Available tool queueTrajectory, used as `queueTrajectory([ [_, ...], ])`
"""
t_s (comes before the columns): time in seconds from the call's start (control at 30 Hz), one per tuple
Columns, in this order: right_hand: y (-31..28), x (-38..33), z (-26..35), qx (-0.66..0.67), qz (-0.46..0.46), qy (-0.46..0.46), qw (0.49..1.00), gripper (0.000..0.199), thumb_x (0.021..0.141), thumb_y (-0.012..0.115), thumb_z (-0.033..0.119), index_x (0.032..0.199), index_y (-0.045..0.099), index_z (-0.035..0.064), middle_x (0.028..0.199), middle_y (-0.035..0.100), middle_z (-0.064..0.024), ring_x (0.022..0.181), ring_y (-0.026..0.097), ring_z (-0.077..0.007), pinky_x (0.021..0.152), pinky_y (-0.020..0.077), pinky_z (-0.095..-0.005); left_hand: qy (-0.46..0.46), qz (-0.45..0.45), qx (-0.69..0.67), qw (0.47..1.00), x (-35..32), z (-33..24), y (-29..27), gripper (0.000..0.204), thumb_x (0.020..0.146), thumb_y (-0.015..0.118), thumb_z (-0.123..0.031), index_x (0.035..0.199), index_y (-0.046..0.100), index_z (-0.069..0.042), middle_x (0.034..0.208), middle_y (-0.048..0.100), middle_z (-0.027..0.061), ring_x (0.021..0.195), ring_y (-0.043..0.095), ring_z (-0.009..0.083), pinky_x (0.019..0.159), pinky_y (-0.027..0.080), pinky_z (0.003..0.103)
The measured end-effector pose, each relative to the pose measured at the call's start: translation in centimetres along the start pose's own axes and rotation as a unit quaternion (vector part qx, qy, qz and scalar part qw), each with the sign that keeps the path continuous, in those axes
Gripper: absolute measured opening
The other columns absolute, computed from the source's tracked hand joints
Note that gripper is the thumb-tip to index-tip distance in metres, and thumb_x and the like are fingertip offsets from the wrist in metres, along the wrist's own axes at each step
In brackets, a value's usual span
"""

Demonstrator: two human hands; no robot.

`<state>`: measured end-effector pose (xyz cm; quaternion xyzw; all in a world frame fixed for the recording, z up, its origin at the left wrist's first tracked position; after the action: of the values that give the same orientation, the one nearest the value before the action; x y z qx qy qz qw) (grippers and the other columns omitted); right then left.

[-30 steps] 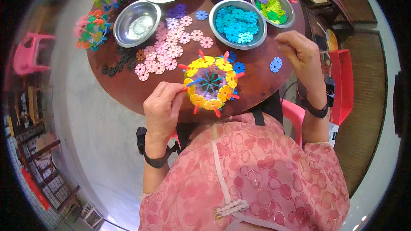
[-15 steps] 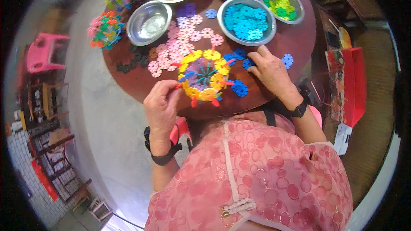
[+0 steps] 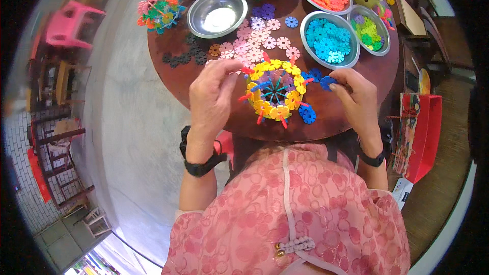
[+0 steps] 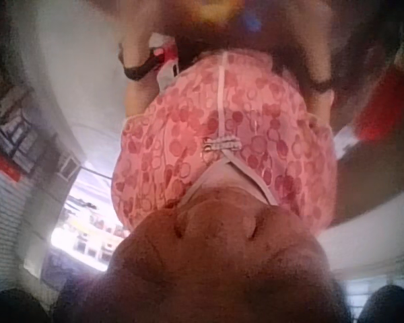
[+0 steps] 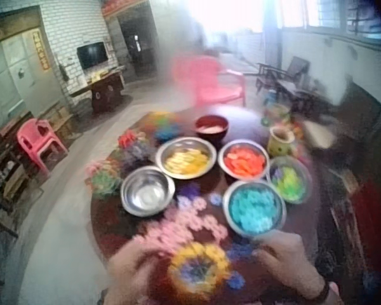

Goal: Assemble flower-shaped colorful interlocking plastic toy blocks into a sphere.

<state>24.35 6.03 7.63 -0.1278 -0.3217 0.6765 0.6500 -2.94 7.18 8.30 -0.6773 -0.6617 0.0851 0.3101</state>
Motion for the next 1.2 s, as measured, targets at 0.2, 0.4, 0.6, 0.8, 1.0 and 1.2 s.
queueTrajectory([
  [0.2, 1.5, 1.9, 6.4, 0.049, 0.019, -0.068, 0.996, 0.012, 0.080, 0.069, 0.002, 0.091, 0.065, 0.0022, 0.083, 0.063, -0.0107, 0.080, 0.064, -0.0273, 0.071, 0.0501, -0.0369, -0.017, 0.053, -0.053, 0.997, 0.6, 1.9, 2.5, 0.025, 0.082, 0.061, 0.004, 0.105, 0.067, -0.004, 0.097, 0.069, 0.0130, 0.092, 0.068, 0.0290, 0.082, 0.053, 0.036],
  [0.4, 5.1, 3.1, 8.6, -0.066, 0.017, -0.196, 0.978, 0.016, 0.076, 0.073, 0.007, 0.088, 0.063, 0.0085, 0.081, 0.062, -0.0071, 0.079, 0.059, -0.0273, 0.072, 0.0403, -0.0397, -0.040, 0.053, -0.044, 0.997, -0.5, 2.6, 2.7, 0.018, 0.079, 0.069, 0.001, 0.097, 0.067, -0.003, 0.088, 0.067, 0.0116, 0.082, 0.068, 0.0263, 0.073, 0.053, 0.034],
  [0.6, 5.9, 3.5, 9.1, -0.085, 0.034, -0.208, 0.974, 0.017, 0.074, 0.074, 0.006, 0.087, 0.063, 0.0081, 0.078, 0.061, -0.0068, 0.078, 0.059, -0.0268, 0.071, 0.0407, -0.0392, -0.017, 0.044, -0.064, 0.997, -0.8, 2.0, 2.3, 0.015, 0.081, 0.070, 0.004, 0.096, 0.067, 0.001, 0.087, 0.068, 0.0083, 0.078, 0.066, 0.0169, 0.072, 0.053, 0.028],
  [0.8, 6.4, 3.7, 9.0, -0.098, 0.059, -0.195, 0.974, 0.018, 0.073, 0.075, 0.006, 0.088, 0.064, 0.0066, 0.079, 0.063, -0.0079, 0.077, 0.060, -0.0280, 0.071, 0.0435, -0.0392, 0.047, 0.026, -0.048, 0.997, -0.8, 1.9, 2.2, 0.013, 0.081, 0.070, 0.003, 0.093, 0.068, 0.000, 0.087, 0.069, 0.0103, 0.079, 0.067, 0.0227, 0.072, 0.053, 0.030],
  [1.0, 6.3, 3.2, 8.9, -0.074, 0.038, -0.155, 0.984, 0.016, 0.074, 0.073, 0.003, 0.088, 0.064, 0.0049, 0.075, 0.062, -0.0101, 0.070, 0.060, -0.0291, 0.064, 0.0471, -0.0394, 0.069, 0.014, -0.050, 0.996, -0.7, 1.8, 2.2, 0.014, 0.077, 0.073, -0.001, 0.089, 0.068, -0.004, 0.082, 0.066, 0.0098, 0.078, 0.066, 0.0270, 0.069, 0.053, 0.036],
  [1.2, 6.6, 2.8, 9.3, -0.076, 0.044, -0.199, 0.976, 0.014, 0.075, 0.071, 0.001, 0.086, 0.062, 0.0043, 0.076, 0.062, -0.0111, 0.069, 0.060, -0.0292, 0.062, 0.0472, -0.0393, 0.083, 0.030, -0.043, 0.995, -0.7, 1.6, 2.4, 0.011, 0.081, 0.070, 0.002, 0.091, 0.068, -0.002, 0.083, 0.066, 0.0100, 0.076, 0.066, 0.0242, 0.068, 0.051, 0.031],
])
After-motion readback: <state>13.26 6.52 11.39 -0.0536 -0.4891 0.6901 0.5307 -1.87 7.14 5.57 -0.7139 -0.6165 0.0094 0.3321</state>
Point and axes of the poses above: each hand's wrist, its own x-axis towards the middle knuckle, its own y-axis out of the palm, z = x × y, the point moved 9 cm from there along x, towards the middle knuckle
